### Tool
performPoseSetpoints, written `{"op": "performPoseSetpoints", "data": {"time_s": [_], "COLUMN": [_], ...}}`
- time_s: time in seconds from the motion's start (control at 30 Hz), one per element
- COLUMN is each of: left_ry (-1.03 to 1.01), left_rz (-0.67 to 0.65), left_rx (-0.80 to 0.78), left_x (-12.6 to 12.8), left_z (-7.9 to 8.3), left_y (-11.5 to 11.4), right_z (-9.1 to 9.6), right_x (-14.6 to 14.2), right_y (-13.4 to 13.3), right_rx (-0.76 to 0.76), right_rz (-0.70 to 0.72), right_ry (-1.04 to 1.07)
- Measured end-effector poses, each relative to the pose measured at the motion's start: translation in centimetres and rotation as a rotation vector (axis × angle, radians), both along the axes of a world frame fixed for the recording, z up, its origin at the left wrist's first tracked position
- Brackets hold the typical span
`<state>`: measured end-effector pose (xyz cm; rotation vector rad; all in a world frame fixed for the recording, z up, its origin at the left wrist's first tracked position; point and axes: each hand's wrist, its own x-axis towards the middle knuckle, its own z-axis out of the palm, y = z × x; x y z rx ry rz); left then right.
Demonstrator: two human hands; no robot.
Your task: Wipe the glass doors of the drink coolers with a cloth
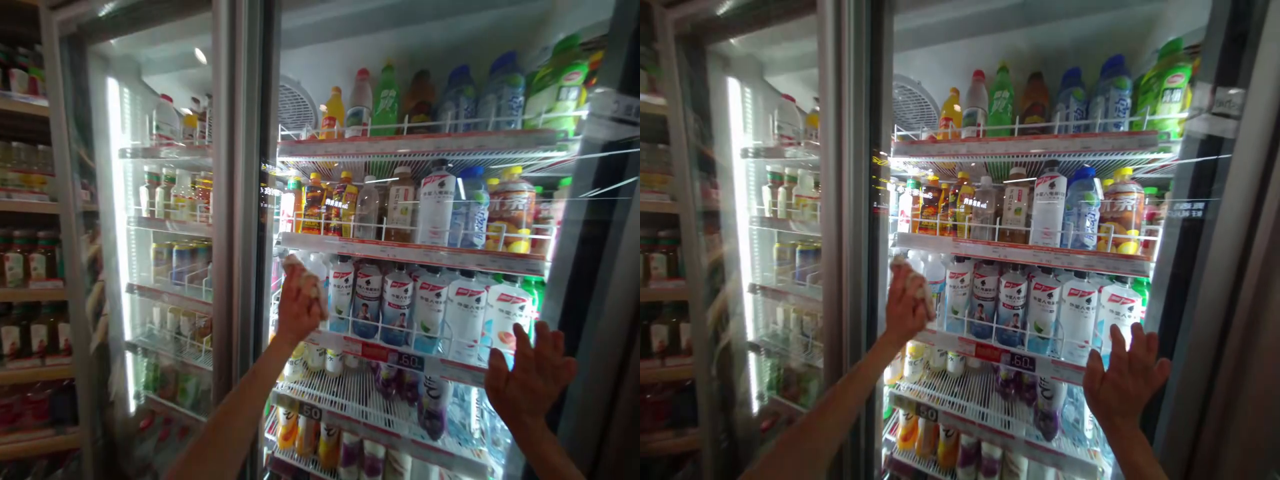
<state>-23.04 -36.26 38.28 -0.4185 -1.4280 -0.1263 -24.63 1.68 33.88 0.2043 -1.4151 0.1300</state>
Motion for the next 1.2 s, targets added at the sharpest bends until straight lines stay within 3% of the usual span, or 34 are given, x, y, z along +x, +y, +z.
{"op": "performPoseSetpoints", "data": {"time_s": [0.1, 0.17, 0.23, 0.33, 0.4, 0.43, 0.5, 0.6, 0.67, 0.7, 0.77, 0.87, 0.93, 0.97, 1.03, 1.13, 1.2], "left_ry": [0.049, 0.04, 0.004, -0.036, -0.058, -0.063, -0.049, 0.033, 0.06, 0.054, 0.021, -0.027, -0.051, -0.058, -0.054, -0.006, 0.018], "left_rz": [0.038, 0.032, -0.013, -0.088, -0.103, -0.1, -0.08, -0.04, -0.019, -0.019, -0.046, -0.09, -0.089, -0.083, -0.063, 0.003, 0.054], "left_rx": [0.301, 0.344, 0.203, -0.231, -0.426, -0.438, -0.307, 0.091, 0.29, 0.311, 0.19, -0.137, -0.298, -0.341, -0.305, 0.027, 0.264], "left_x": [-0.4, -0.6, -0.5, 0.0, 0.2, 0.3, 0.1, -0.4, -0.7, -0.8, -0.7, -0.3, -0.2, -0.1, 0.0, -0.1, -0.4], "left_z": [2.0, 2.6, 2.2, 0.5, -0.2, -0.1, 0.7, 3.3, 4.7, 4.9, 4.5, 2.5, 1.6, 1.6, 2.5, 5.1, 6.6], "left_y": [-3.6, -2.5, 1.0, 6.7, 8.1, 7.7, 5.2, 0.7, 0.1, 0.8, 3.9, 9.3, 10.6, 10.1, 7.0, 0.5, -2.1], "right_z": [-0.1, -0.2, -0.2, -0.2, -0.2, -0.2, -0.3, -0.2, 0.1, 0.4, 0.9, 1.6, 1.7, 1.7, 1.5, 1.2, 1.2], "right_x": [0.0, -0.1, -0.1, -0.1, 0.0, 0.1, 0.2, 0.4, 0.5, 0.4, 0.3, 0.0, -0.2, -0.3, -0.2, -0.1, 0.0], "right_y": [-0.3, -0.4, -0.4, -0.2, 0.1, 0.3, 0.4, 0.3, -0.1, -0.4, -0.9, -1.2, -1.1, -1.0, -0.8, -0.7, -0.8], "right_rx": [-0.013, -0.018, -0.022, -0.01, 0.012, 0.023, 0.042, 0.037, 0.013, 0.002, -0.009, -0.005, 0.008, 0.013, 0.019, 0.028, 0.027], "right_rz": [-0.013, -0.023, -0.031, -0.03, -0.026, -0.027, -0.032, -0.047, -0.057, -0.057, -0.05, -0.025, -0.009, -0.003, -0.001, 0.009, 0.013], "right_ry": [-0.007, -0.019, -0.018, -0.006, -0.011, -0.019, -0.025, -0.035, -0.055, -0.065, -0.061, -0.014, 0.008, 0.008, -0.003, -0.016, -0.01]}}
